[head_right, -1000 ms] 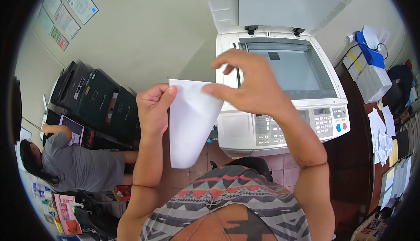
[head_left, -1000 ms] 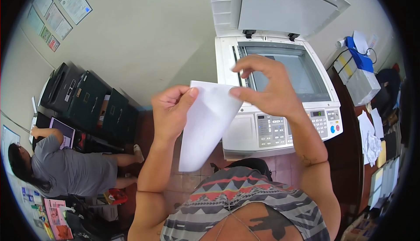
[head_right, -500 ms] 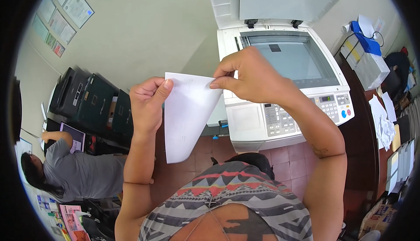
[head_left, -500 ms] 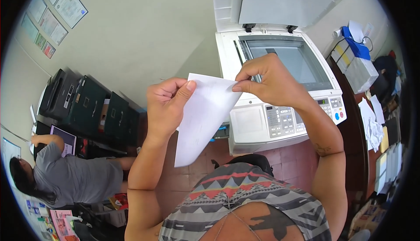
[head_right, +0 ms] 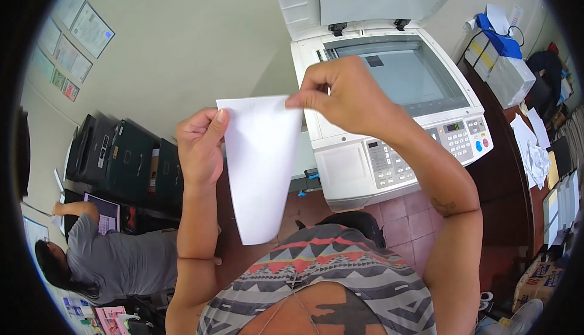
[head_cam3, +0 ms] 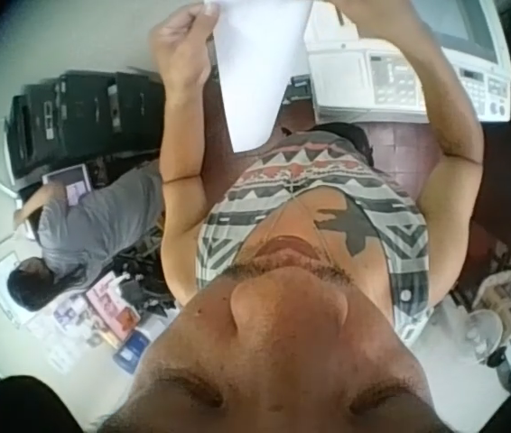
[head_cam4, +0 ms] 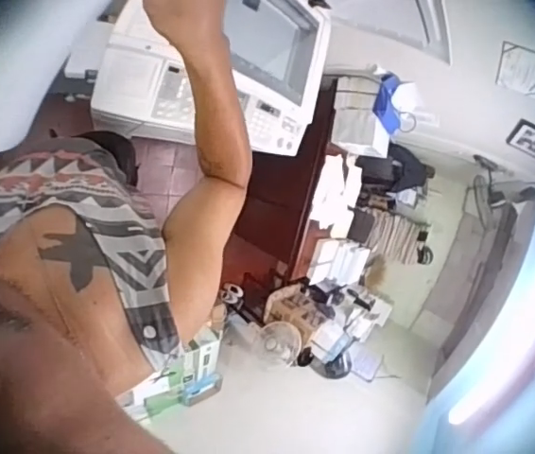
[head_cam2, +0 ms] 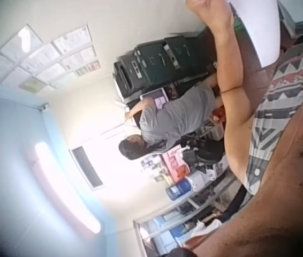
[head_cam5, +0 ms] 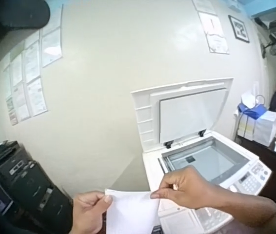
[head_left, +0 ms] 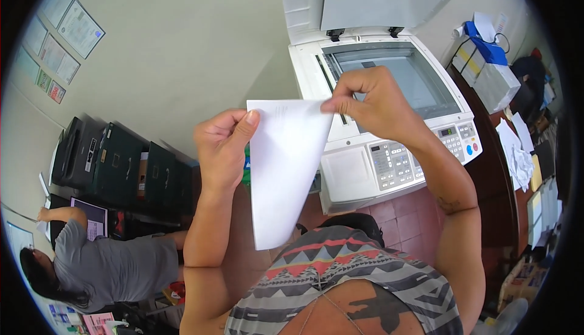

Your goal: Photocopying documents, organizing papers, and writing on them at a desk.

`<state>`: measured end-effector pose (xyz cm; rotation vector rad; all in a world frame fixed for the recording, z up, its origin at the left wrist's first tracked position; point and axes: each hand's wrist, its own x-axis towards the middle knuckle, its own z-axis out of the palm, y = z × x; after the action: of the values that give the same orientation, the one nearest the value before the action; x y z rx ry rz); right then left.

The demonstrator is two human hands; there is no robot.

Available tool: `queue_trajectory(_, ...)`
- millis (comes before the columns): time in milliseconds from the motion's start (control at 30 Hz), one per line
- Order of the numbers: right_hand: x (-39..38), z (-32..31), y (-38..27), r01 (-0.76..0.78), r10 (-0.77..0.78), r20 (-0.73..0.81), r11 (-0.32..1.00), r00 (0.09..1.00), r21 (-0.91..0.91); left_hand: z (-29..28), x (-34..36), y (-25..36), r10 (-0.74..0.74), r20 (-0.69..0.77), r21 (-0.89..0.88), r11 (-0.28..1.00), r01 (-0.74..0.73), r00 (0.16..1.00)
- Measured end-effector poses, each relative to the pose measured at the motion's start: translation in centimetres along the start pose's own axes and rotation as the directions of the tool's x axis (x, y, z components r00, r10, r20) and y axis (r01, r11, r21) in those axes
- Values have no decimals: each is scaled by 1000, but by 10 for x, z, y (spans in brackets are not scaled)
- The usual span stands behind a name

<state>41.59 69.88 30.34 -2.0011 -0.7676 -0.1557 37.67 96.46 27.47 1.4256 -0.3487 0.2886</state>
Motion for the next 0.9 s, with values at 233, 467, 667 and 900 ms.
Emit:
queue_trajectory(233,5,11,35,-17,31,-495,999,868,33,60,85,-42,35,-393,-5,999,-41,919)
queue_trajectory(467,20,2,91,-114,-17,-566,974,824,-196,152,145,-67,-95,-246,-387,922,-8,965)
queue_trajectory(667,27,-22,115,-166,9,-568,960,823,-225,175,177,-83,-215,-58,-537,830,151,975)
queue_trajectory(900,55,-12,158,-295,-111,-719,860,687,-416,182,220,-108,-256,9,-645,737,201,967)
